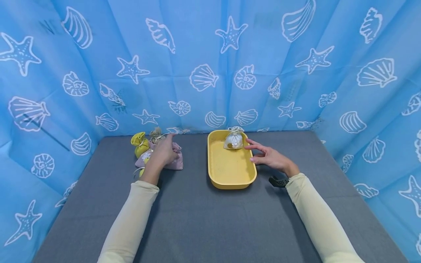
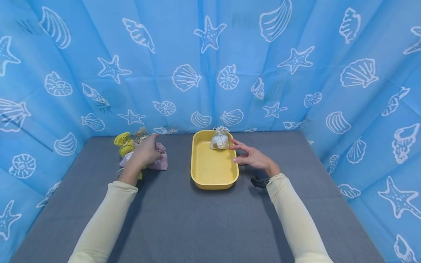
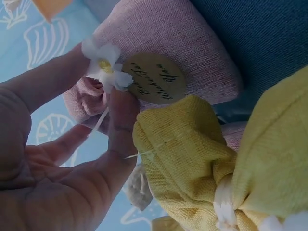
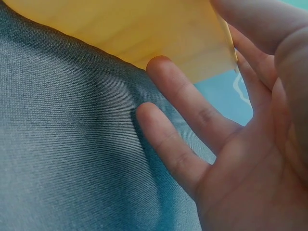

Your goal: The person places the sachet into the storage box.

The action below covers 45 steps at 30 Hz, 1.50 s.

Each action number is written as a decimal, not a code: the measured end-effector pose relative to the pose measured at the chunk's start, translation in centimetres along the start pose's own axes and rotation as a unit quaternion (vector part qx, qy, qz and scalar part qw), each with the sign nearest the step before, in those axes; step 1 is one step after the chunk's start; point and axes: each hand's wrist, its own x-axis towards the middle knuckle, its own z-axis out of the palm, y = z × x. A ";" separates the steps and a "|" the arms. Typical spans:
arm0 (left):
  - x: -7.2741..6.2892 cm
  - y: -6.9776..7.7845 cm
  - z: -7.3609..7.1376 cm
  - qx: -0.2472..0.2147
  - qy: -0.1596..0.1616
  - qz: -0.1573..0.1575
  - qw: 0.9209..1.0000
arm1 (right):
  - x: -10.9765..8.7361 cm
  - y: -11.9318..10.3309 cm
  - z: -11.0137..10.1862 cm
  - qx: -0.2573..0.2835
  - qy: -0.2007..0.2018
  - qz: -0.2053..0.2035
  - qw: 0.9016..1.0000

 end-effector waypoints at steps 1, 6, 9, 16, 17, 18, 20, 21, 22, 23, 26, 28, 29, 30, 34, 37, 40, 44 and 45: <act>0.0 0.0 0.0 -0.002 0.000 -0.002 1.000 | 0.0 0.0 0.0 -0.001 0.001 0.000 1.000; 0.2 -0.1 -0.1 0.020 0.001 -0.014 1.000 | 0.0 -0.1 0.1 0.001 0.004 -0.001 1.000; 0.3 -0.2 -0.2 0.050 0.005 -0.022 0.999 | 0.1 -0.1 0.1 0.002 0.001 -0.004 1.000; 0.1 0.0 -0.2 0.090 0.023 -0.005 0.996 | 0.1 0.2 0.3 0.005 0.000 -0.005 1.000; 0.1 0.0 -0.2 0.089 0.025 -0.002 0.996 | 0.1 0.2 0.3 0.005 -0.001 -0.005 1.000; 0.0 0.1 -0.3 0.087 0.028 -0.001 0.996 | 0.1 0.1 0.3 0.004 -0.002 -0.006 1.000; -0.2 0.2 -0.5 0.082 0.030 0.000 0.996 | 0.0 0.1 0.4 0.007 -0.003 -0.004 1.000; -0.4 0.2 -0.7 0.081 0.030 0.001 0.996 | 0.0 0.1 0.4 0.008 -0.004 -0.006 1.000; -0.5 0.3 -0.8 0.078 0.029 0.005 0.997 | 0.0 0.1 0.4 0.008 -0.004 -0.006 1.000; -0.7 0.4 -1.0 0.075 0.029 0.007 0.997 | 0.0 0.1 0.4 0.008 -0.005 -0.007 1.000; -1.1 0.8 -1.5 0.072 0.043 0.022 0.996 | 0.0 0.1 0.3 0.006 -0.003 -0.007 1.000; -1.5 1.1 -1.9 0.071 0.064 0.029 0.995 | 0.0 0.1 0.3 0.005 -0.001 -0.005 1.000; -1.6 1.4 -2.1 0.072 0.077 0.032 0.994 | 0.0 0.1 0.2 0.004 -0.001 -0.006 1.000; -1.8 1.6 -2.3 0.074 0.091 0.035 0.992 | 0.0 0.2 0.2 0.002 -0.002 -0.007 1.000; -2.7 2.8 -3.0 0.076 0.140 0.048 0.986 | 0.0 0.3 0.1 0.001 -0.003 -0.012 1.000; -3.2 3.6 -3.3 0.073 0.173 0.068 0.980 | 0.0 0.2 0.2 0.005 -0.002 -0.009 1.000; -3.6 4.3 -3.5 0.064 0.195 0.083 0.975 | 0.0 0.1 0.2 0.008 -0.001 -0.005 1.000; -4.2 5.1 -3.6 0.030 0.200 0.097 0.974 | 0.0 0.0 0.2 0.010 -0.003 -0.003 1.000; -4.3 5.3 -3.7 0.015 0.198 0.103 0.975 | -0.1 0.0 0.2 0.009 -0.003 -0.003 1.000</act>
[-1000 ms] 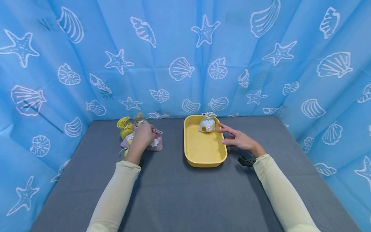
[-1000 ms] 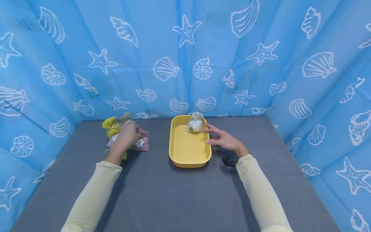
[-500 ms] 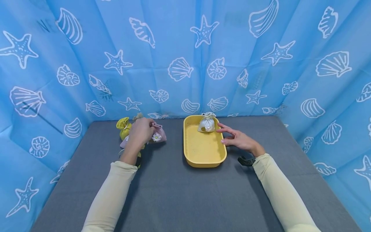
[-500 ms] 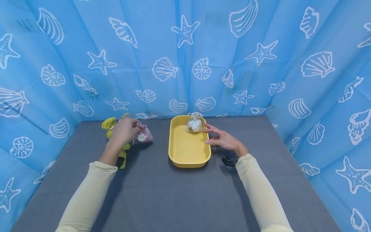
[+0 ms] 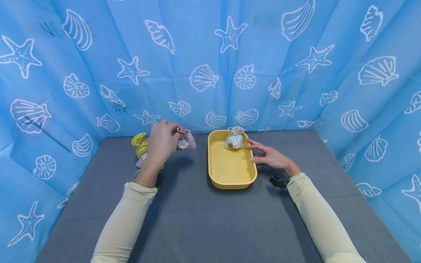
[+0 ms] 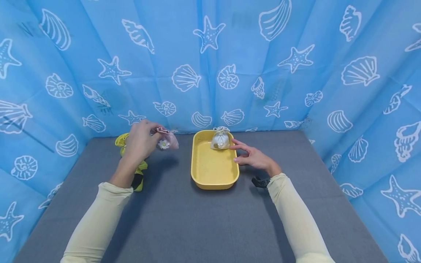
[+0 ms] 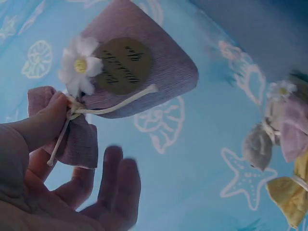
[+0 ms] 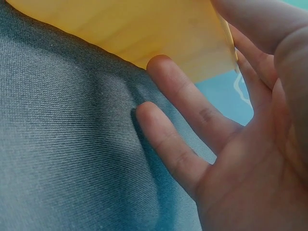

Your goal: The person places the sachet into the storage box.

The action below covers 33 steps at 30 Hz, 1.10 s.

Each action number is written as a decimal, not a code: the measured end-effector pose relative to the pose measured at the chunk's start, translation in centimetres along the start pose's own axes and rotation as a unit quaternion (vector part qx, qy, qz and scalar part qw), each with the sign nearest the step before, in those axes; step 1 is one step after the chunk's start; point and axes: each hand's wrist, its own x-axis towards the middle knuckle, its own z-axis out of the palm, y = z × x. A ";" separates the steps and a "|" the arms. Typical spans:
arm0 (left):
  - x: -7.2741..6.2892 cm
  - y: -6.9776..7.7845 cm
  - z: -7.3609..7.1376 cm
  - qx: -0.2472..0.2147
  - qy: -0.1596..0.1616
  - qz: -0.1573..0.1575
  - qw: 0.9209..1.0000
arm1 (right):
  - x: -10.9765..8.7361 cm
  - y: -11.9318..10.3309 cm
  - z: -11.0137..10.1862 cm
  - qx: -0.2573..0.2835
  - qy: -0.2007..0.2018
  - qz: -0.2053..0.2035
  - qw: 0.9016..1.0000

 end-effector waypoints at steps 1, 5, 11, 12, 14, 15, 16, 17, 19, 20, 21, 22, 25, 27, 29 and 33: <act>-0.1 0.1 -0.1 -0.017 -0.002 0.004 1.000 | 0.1 -0.1 0.0 0.000 -0.001 -0.002 1.000; -0.3 0.9 -0.6 -0.077 -0.020 0.013 0.997 | 0.1 0.2 0.1 -0.005 -0.005 -0.005 1.000; -0.3 2.7 -0.8 -0.096 -0.026 0.032 0.995 | -0.2 0.7 0.3 0.001 -0.004 -0.017 1.000; -0.2 3.0 -0.8 -0.099 -0.023 0.037 0.994 | -0.2 0.6 0.3 -0.001 -0.004 -0.021 1.000; 0.0 3.6 -0.8 -0.109 -0.018 0.045 0.993 | -0.1 0.4 0.2 -0.006 -0.002 -0.022 1.000; 0.1 3.9 -0.7 -0.114 -0.017 0.047 0.992 | -0.1 0.3 0.1 -0.007 -0.002 -0.019 1.000; 0.2 4.2 -0.7 -0.118 -0.015 0.050 0.992 | 0.0 0.2 0.1 -0.008 -0.003 -0.020 1.000; 0.3 4.5 -0.6 -0.123 -0.014 0.052 0.991 | 0.0 0.1 0.1 -0.007 -0.003 -0.018 1.000; 0.6 5.1 -0.2 -0.133 -0.015 0.052 0.990 | 0.1 0.1 0.0 -0.003 -0.004 -0.015 1.000; 0.8 5.4 0.0 -0.135 -0.016 0.052 0.989 | 0.1 0.1 0.0 -0.001 -0.005 -0.015 1.000; 0.9 5.6 0.2 -0.140 -0.018 0.053 0.989 | 0.1 0.1 0.0 0.000 -0.006 -0.014 1.000; 1.1 5.9 0.5 -0.144 -0.019 0.053 0.988 | 0.2 0.2 0.0 0.000 -0.007 -0.015 1.000; 1.6 6.7 1.4 -0.159 -0.023 0.049 0.986 | 0.2 0.3 0.0 -0.001 -0.008 -0.015 1.000; 2.0 7.2 2.1 -0.170 -0.031 0.044 0.984 | 0.2 0.2 0.0 -0.001 -0.008 -0.015 1.000; 2.4 7.6 2.8 -0.174 -0.038 0.043 0.983 | 0.2 0.2 0.0 0.000 -0.008 -0.016 1.000; 3.1 8.3 4.4 -0.169 -0.063 0.044 0.983 | 0.2 0.3 -0.1 0.002 -0.010 -0.017 1.000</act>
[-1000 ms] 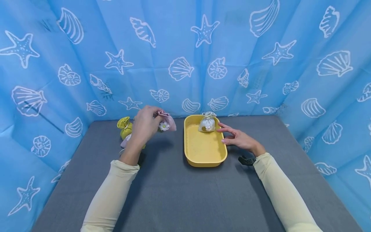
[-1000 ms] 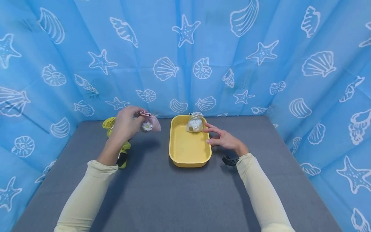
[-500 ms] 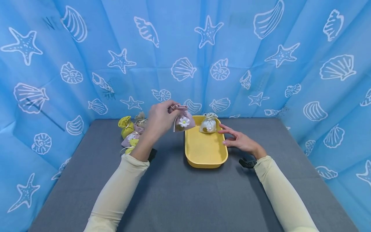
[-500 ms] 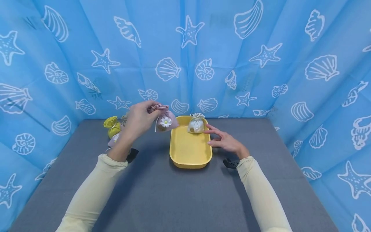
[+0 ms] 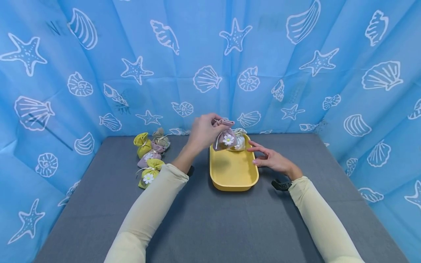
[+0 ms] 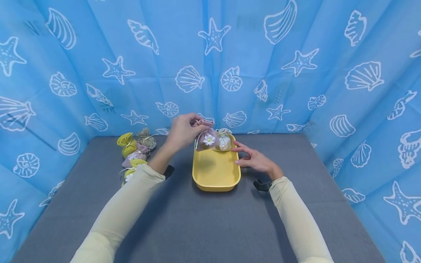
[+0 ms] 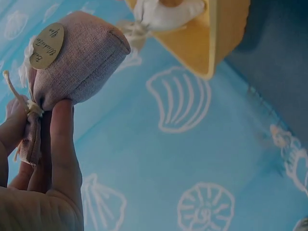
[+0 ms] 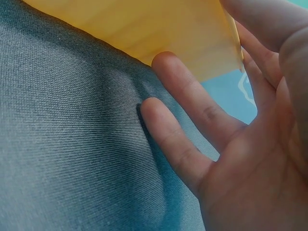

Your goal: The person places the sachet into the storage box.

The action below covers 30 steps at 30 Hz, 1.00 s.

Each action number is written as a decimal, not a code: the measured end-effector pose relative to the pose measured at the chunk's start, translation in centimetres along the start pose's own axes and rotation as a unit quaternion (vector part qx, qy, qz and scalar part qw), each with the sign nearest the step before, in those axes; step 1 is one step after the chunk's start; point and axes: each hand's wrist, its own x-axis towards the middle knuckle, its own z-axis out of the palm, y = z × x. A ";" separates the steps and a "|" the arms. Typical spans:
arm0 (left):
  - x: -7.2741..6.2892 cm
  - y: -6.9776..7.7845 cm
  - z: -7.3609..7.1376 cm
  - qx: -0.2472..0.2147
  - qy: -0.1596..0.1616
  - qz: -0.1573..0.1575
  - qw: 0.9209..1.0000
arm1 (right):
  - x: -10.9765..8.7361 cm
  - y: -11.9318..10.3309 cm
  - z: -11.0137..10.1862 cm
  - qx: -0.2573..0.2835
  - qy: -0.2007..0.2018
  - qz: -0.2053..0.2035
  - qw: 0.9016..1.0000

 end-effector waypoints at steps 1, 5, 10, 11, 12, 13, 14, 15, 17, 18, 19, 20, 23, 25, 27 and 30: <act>0.2 0.0 0.4 0.003 -0.005 -0.001 1.000 | 0.0 0.0 0.0 0.001 -0.001 0.000 1.000; 1.1 0.0 1.8 0.020 -0.026 -0.006 0.999 | 0.0 0.1 -0.1 0.002 -0.004 0.000 1.000; 2.1 0.2 3.2 0.053 -0.048 -0.007 0.997 | 0.0 0.0 -0.1 0.006 -0.003 -0.002 1.000; 2.3 0.2 3.5 0.053 -0.055 -0.013 0.997 | 0.0 0.1 -0.1 0.008 -0.003 -0.002 1.000; 2.4 0.2 3.9 0.055 -0.062 -0.018 0.996 | 0.0 0.1 -0.1 0.011 -0.002 0.002 1.000; 2.5 0.3 4.2 0.057 -0.069 -0.025 0.996 | 0.0 0.1 -0.2 0.011 -0.003 0.002 1.000; 2.6 0.3 4.5 0.061 -0.076 -0.030 0.995 | 0.0 0.2 -0.2 0.013 -0.003 0.002 1.000; 2.7 0.3 4.9 0.064 -0.081 -0.033 0.994 | 0.0 0.2 -0.1 0.014 -0.004 0.002 1.000; 2.9 0.3 5.5 0.070 -0.090 -0.032 0.993 | 0.0 0.2 -0.2 0.014 -0.005 0.000 1.000; 2.9 0.3 5.8 0.077 -0.093 -0.029 0.992 | 0.0 0.2 -0.2 0.015 -0.005 -0.001 1.000; 3.0 0.3 6.1 0.083 -0.098 -0.026 0.991 | 0.0 0.2 -0.2 0.016 -0.004 -0.002 1.000; 3.1 0.3 6.5 0.088 -0.101 -0.023 0.991 | 0.0 0.2 -0.3 0.017 -0.003 -0.002 1.000; 3.2 0.1 7.4 0.106 -0.113 -0.021 0.988 | 0.0 0.3 -0.4 0.020 -0.007 -0.007 1.000; 3.2 0.0 7.9 0.110 -0.125 -0.027 0.986 | 0.0 0.4 -0.4 0.024 -0.008 -0.005 1.000; 3.2 -0.2 8.4 0.105 -0.143 -0.036 0.983 | 0.1 0.5 -0.3 0.025 -0.009 -0.006 1.000; 3.0 -0.5 9.1 0.095 -0.158 -0.046 0.982 | 0.0 0.6 -0.1 0.025 -0.007 -0.004 1.000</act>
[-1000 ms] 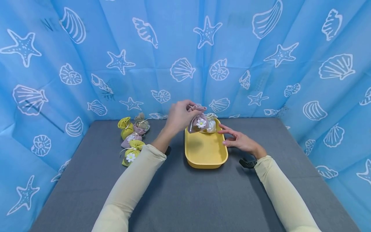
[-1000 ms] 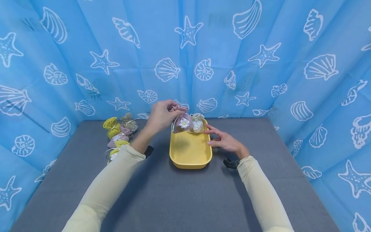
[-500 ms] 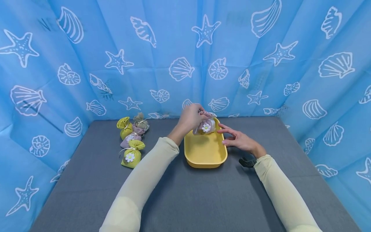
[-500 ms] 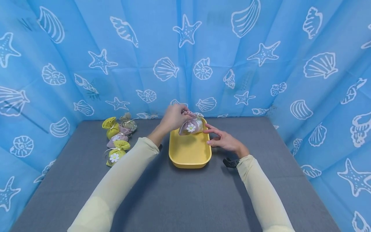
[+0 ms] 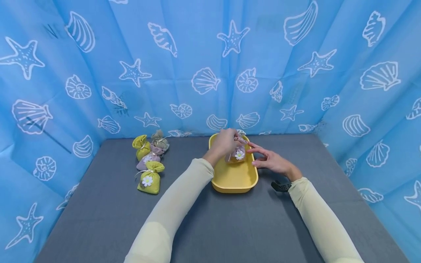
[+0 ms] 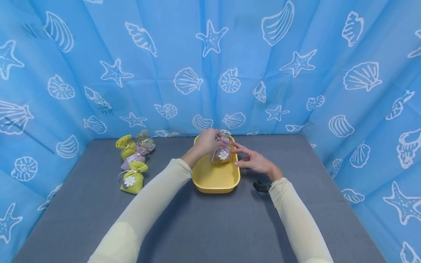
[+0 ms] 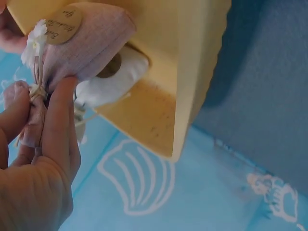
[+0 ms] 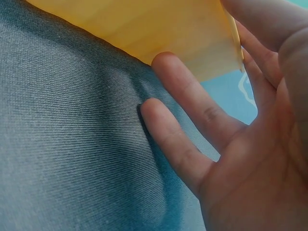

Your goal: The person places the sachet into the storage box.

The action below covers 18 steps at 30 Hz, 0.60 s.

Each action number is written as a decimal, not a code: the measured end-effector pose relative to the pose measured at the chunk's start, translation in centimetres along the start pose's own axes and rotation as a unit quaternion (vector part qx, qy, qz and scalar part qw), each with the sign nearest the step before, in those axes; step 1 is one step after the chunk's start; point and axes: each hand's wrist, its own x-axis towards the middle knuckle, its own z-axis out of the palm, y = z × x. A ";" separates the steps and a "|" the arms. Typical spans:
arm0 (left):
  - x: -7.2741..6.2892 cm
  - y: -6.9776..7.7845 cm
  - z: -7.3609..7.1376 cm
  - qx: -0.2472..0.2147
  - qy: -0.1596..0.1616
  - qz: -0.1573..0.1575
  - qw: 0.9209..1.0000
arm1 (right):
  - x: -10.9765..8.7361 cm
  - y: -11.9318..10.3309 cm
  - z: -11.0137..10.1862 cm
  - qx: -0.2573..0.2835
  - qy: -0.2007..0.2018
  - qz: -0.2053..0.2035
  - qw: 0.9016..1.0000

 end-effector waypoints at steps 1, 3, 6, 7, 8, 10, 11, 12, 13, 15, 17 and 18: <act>0.0 0.0 0.2 -0.001 -0.002 -0.001 1.000 | 0.0 0.0 0.1 0.000 0.000 0.001 1.000; 0.1 -0.1 0.6 -0.005 0.000 -0.006 1.000 | -0.1 0.0 0.3 0.002 -0.001 0.002 1.000; 0.2 -0.1 1.2 -0.011 -0.003 -0.015 1.000 | -0.2 0.0 0.5 0.006 -0.005 0.000 1.000; 0.3 0.0 1.3 -0.012 -0.004 -0.017 1.000 | -0.3 0.0 0.6 0.009 -0.005 0.000 1.000; 0.3 0.0 1.4 -0.012 -0.005 -0.020 1.000 | -0.3 0.1 0.6 0.009 -0.005 -0.001 1.000; 0.4 0.1 1.7 -0.011 -0.007 -0.026 1.000 | -0.3 0.1 0.6 0.009 -0.004 -0.001 1.000; 0.5 0.2 1.7 -0.009 -0.006 -0.028 1.000 | -0.3 0.2 0.6 0.008 -0.003 -0.001 1.000; 0.5 0.3 1.8 -0.009 -0.008 -0.029 1.000 | -0.3 0.2 0.6 0.007 -0.002 0.001 1.000; 0.6 0.4 1.8 -0.008 -0.010 -0.030 0.999 | -0.3 0.1 0.6 0.004 0.000 0.003 1.000; 0.8 0.5 1.8 -0.010 -0.016 -0.031 0.999 | -0.2 0.0 0.5 0.001 0.005 0.009 1.000; 0.9 0.6 1.8 -0.011 -0.022 -0.032 0.999 | -0.2 0.0 0.3 -0.001 0.006 0.010 1.000; 0.9 0.7 1.8 -0.014 -0.025 -0.033 0.999 | -0.1 0.0 0.2 -0.003 0.007 0.008 1.000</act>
